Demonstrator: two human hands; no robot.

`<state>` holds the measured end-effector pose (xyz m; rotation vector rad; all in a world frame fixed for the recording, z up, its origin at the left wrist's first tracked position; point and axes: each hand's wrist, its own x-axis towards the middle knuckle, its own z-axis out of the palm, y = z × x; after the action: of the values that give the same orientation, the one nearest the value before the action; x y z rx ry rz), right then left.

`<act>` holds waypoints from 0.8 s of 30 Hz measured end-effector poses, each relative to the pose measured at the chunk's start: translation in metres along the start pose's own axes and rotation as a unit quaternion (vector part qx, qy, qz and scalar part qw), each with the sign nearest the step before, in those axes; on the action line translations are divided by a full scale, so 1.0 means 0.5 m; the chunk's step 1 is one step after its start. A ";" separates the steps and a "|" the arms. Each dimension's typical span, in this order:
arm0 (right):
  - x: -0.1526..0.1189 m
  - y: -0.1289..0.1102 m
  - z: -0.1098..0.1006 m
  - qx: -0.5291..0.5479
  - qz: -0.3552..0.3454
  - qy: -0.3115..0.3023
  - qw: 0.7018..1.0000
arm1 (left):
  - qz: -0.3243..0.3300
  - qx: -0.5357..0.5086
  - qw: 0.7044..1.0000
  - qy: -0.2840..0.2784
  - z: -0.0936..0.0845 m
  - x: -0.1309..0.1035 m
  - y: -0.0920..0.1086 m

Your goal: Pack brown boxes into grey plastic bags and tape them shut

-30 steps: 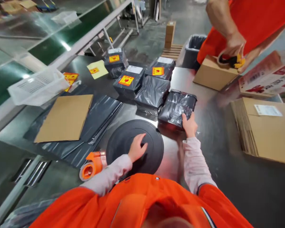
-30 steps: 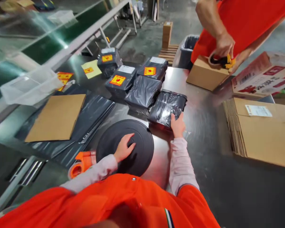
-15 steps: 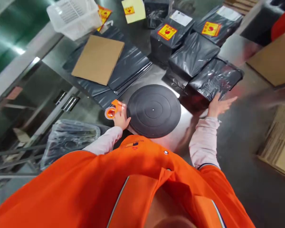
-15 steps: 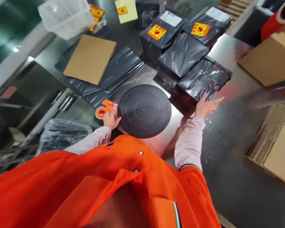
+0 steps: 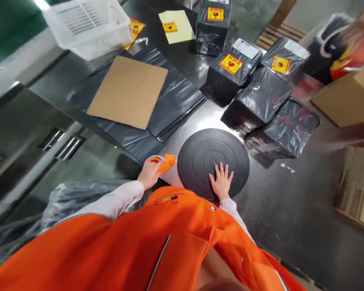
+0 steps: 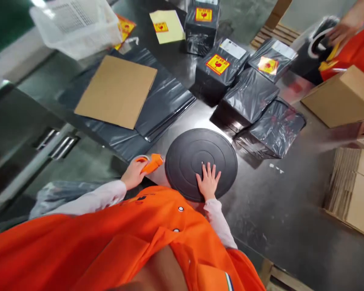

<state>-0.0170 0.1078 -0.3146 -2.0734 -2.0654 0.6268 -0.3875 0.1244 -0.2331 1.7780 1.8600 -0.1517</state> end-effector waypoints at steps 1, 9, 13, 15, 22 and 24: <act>-0.006 0.006 0.002 -0.015 0.012 -0.003 1.000 | 0.060 -0.012 0.998 -0.010 -0.012 0.015 -0.023; 0.012 -0.079 -0.079 -0.017 0.148 -0.056 0.987 | 0.382 0.007 0.924 0.033 -0.164 0.405 0.105; 0.069 -0.146 -0.100 -0.004 0.232 -0.042 0.972 | 0.440 0.022 0.897 0.032 -0.218 0.552 0.210; 0.086 -0.159 -0.095 0.013 0.249 -0.025 0.968 | 0.474 0.033 0.880 0.025 -0.240 0.593 0.215; 0.077 -0.121 -0.037 0.098 0.303 0.064 0.946 | 0.382 0.072 0.919 0.059 -0.486 0.914 0.127; 0.073 -0.109 -0.022 0.118 0.325 0.083 0.935 | 0.280 0.086 0.951 0.095 -0.587 1.057 0.095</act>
<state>-0.0644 0.1481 -0.2903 -2.5355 -1.1207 0.7024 -0.4162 0.7300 -0.2166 2.4417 1.4178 0.0802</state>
